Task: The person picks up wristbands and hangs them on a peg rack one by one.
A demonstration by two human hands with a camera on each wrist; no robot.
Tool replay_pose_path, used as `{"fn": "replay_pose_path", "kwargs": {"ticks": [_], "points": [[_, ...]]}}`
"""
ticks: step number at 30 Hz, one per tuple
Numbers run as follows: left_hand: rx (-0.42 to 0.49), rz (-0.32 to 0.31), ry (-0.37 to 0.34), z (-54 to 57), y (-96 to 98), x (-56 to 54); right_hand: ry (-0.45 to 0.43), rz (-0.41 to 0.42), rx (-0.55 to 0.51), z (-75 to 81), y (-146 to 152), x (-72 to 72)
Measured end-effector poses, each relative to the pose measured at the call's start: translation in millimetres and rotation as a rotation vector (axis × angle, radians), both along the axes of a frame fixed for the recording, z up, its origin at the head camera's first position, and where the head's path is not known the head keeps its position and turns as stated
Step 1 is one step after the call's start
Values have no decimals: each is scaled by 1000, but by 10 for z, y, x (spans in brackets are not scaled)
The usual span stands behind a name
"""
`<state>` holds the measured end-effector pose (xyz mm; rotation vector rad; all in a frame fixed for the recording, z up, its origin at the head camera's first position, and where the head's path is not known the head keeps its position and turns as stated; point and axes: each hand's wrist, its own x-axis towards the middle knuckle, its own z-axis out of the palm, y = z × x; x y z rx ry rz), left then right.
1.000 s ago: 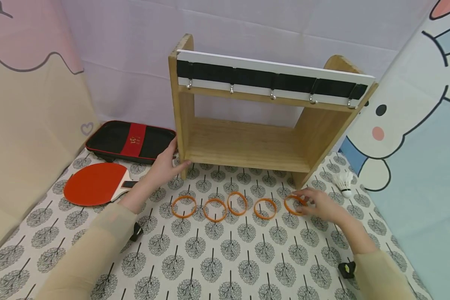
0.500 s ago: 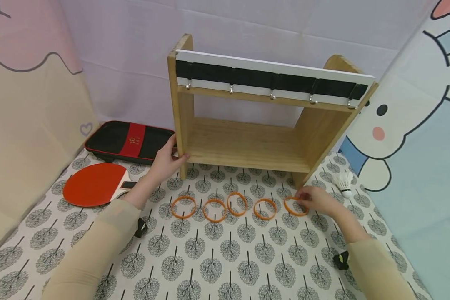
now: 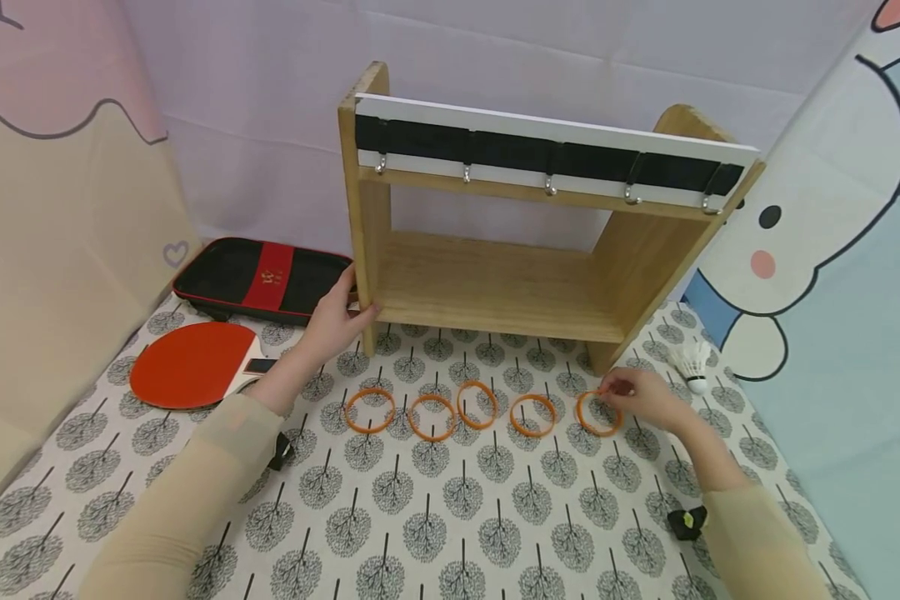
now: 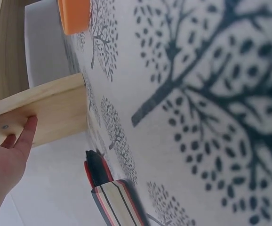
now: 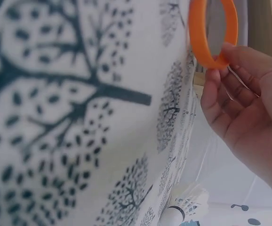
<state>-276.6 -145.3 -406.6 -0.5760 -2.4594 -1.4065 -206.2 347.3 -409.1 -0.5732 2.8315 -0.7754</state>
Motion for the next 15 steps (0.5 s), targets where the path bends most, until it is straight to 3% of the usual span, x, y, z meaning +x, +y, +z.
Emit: {"fn": "replay_pose_path", "kwargs": {"ticks": [7,11,15], "points": [[35,7,-7,11,12,15,-81,-69,-108,80,18,79],[-4,62,12,16,-4,38,-114,-89,-165,144,-10,116],[-41,106,43,2,-29,54,-85,-80,-191,191,-55,132]]}}
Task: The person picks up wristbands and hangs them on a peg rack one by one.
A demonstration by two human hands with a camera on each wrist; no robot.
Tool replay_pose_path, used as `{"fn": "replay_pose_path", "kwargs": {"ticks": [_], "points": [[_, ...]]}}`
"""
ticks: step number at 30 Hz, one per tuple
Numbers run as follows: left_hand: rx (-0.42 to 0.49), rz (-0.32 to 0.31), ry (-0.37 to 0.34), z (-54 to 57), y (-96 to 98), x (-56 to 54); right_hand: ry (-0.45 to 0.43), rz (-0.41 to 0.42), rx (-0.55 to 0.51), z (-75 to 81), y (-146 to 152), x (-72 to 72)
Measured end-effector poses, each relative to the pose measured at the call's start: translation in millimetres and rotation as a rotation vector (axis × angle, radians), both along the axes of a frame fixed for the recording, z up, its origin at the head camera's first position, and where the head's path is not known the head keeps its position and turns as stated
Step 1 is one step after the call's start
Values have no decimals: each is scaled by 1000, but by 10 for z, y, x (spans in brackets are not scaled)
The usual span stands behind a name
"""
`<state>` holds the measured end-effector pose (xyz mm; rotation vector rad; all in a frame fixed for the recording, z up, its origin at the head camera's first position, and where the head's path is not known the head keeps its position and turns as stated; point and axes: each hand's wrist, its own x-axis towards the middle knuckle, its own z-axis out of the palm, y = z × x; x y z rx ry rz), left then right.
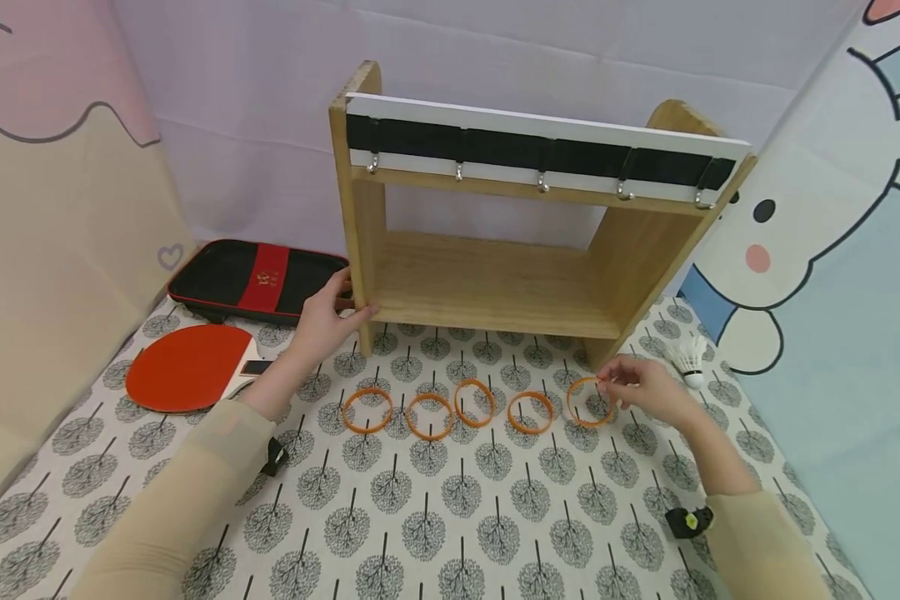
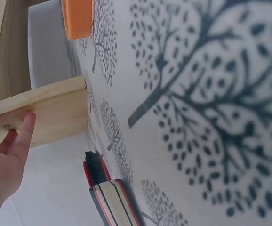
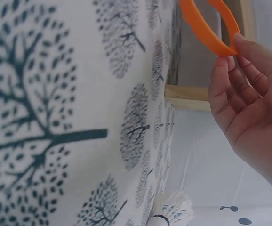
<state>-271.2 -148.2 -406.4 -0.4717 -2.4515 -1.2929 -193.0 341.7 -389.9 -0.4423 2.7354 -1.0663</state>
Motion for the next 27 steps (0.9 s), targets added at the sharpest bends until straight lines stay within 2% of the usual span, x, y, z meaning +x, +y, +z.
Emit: {"fn": "replay_pose_path", "kwargs": {"ticks": [6,9,14,21,27], "points": [[27,4,95,25,8,-27,27,-29,-5,158,-126,50],[34,5,115,37,25,-26,19,-55,-47,219,-196,80],[28,3,113,45,34,-9,43,-62,-145,280,-293,127],[18,6,102,59,36,1,63,-106,-229,420,-530,209],[21,13,86,51,38,2,86,-127,-397,541,-746,243]]}}
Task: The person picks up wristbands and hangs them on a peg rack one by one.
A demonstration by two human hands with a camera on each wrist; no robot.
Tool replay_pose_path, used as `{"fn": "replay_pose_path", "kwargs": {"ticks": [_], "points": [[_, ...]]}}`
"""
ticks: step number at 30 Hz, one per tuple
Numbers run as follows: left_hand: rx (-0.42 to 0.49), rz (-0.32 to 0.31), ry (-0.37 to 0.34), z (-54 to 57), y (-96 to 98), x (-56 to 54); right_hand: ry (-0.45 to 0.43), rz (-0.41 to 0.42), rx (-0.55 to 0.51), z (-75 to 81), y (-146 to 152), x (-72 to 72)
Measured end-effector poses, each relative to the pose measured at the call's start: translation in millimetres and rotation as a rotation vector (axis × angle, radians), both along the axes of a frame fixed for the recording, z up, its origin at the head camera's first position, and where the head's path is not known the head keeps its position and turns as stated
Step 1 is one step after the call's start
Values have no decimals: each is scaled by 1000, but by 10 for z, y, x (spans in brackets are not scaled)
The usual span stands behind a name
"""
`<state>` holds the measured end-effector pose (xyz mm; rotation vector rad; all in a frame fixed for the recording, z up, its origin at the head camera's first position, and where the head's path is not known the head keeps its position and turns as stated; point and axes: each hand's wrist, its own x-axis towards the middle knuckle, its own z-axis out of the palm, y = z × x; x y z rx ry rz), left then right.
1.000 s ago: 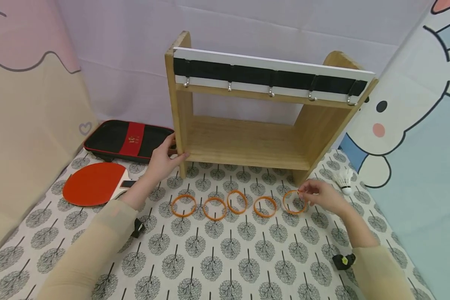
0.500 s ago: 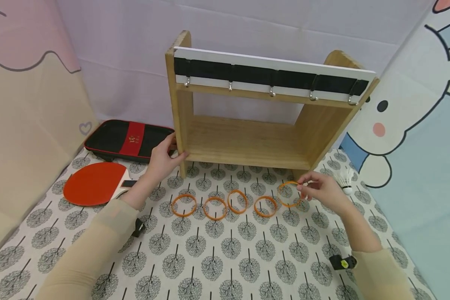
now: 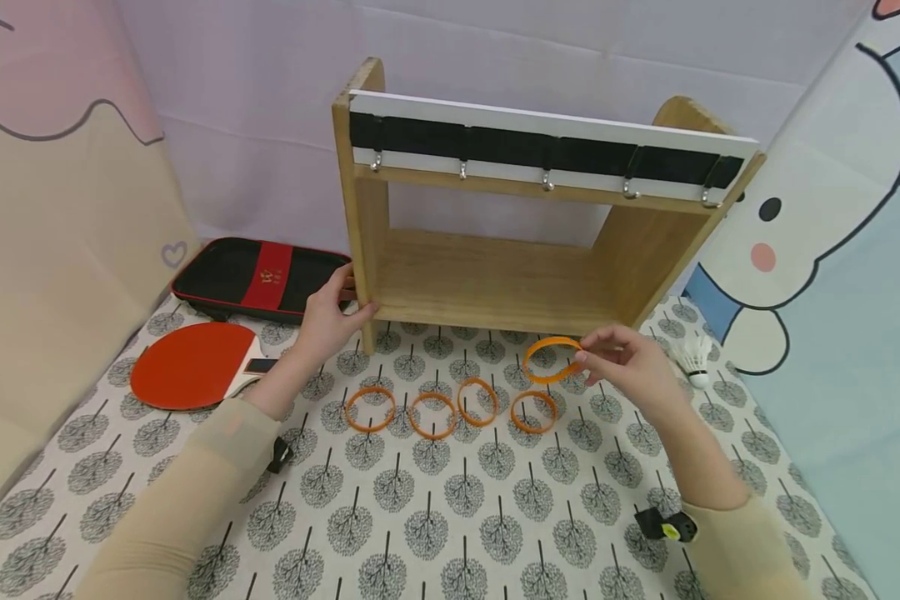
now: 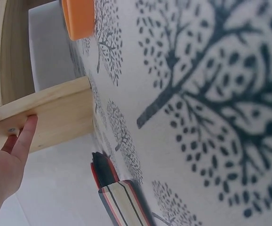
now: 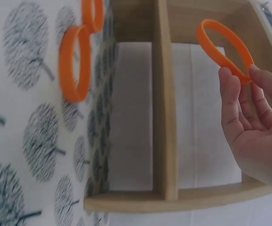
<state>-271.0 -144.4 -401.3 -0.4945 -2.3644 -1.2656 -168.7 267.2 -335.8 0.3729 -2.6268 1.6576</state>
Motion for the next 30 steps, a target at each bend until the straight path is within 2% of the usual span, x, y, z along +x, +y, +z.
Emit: {"fn": "replay_pose_path", "kwargs": {"ticks": [4,13,19,25,30], "points": [[-3,11,-9,0,1,12,32,-14,-66,93,-148,22],[2,19,-20,5,19,35,52,-1,-346,309,-517,17],[2,25,-32,0,22,37,80,4,-461,420,-764,-32],[-8,39,-41,7,20,31,91,39,-553,556,-1013,-89],[2,33,-37,12,22,23,108,107,-648,682,-1292,-141]]}}
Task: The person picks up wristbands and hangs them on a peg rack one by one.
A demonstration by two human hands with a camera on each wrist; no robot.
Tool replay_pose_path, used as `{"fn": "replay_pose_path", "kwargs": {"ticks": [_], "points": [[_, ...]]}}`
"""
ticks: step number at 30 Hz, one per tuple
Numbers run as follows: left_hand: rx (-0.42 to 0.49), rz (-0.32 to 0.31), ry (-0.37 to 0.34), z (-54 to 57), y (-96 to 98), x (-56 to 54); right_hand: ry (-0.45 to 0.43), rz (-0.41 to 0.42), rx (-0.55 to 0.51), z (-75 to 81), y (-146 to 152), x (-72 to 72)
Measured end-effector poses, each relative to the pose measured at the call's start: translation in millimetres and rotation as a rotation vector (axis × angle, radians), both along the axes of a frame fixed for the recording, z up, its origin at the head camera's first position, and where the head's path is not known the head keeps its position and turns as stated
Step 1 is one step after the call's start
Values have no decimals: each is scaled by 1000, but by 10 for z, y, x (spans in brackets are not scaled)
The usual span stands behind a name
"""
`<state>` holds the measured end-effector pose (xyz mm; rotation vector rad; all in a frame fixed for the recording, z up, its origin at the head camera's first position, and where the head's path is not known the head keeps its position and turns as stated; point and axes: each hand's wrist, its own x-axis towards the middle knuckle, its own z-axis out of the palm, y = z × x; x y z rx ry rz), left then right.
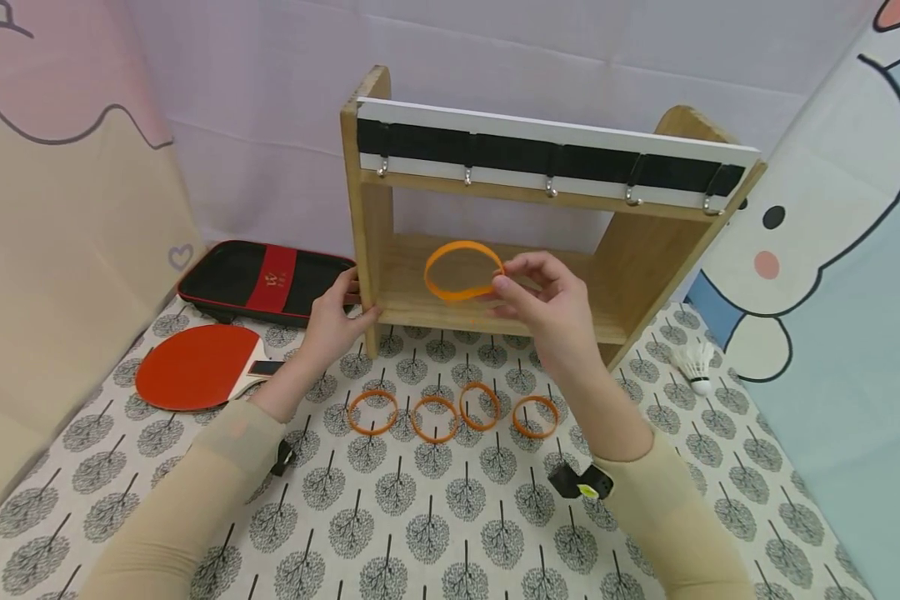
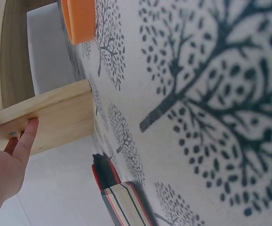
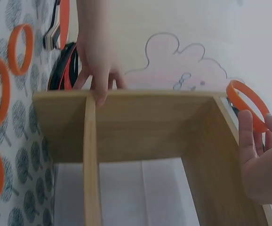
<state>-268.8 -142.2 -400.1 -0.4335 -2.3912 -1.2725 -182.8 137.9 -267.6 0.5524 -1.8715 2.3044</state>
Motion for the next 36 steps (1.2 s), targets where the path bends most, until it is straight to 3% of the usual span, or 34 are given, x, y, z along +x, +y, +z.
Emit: {"fn": "replay_pose_path", "kwargs": {"ticks": [6,10,21,28,36], "points": [[14,-13,3,1,5,-8,39,72,-99,117,-306,-96],[13,-12,-3,7,5,-4,39,76,-152,181,-485,-160],[16,-16,-16,4,2,10,-54,94,-298,247,-852,-380],[20,-20,-19,9,19,-1,-111,72,-330,188,-918,-485],[21,-6,-22,-5,-5,3,-139,73,-274,19,-919,-558]]}}
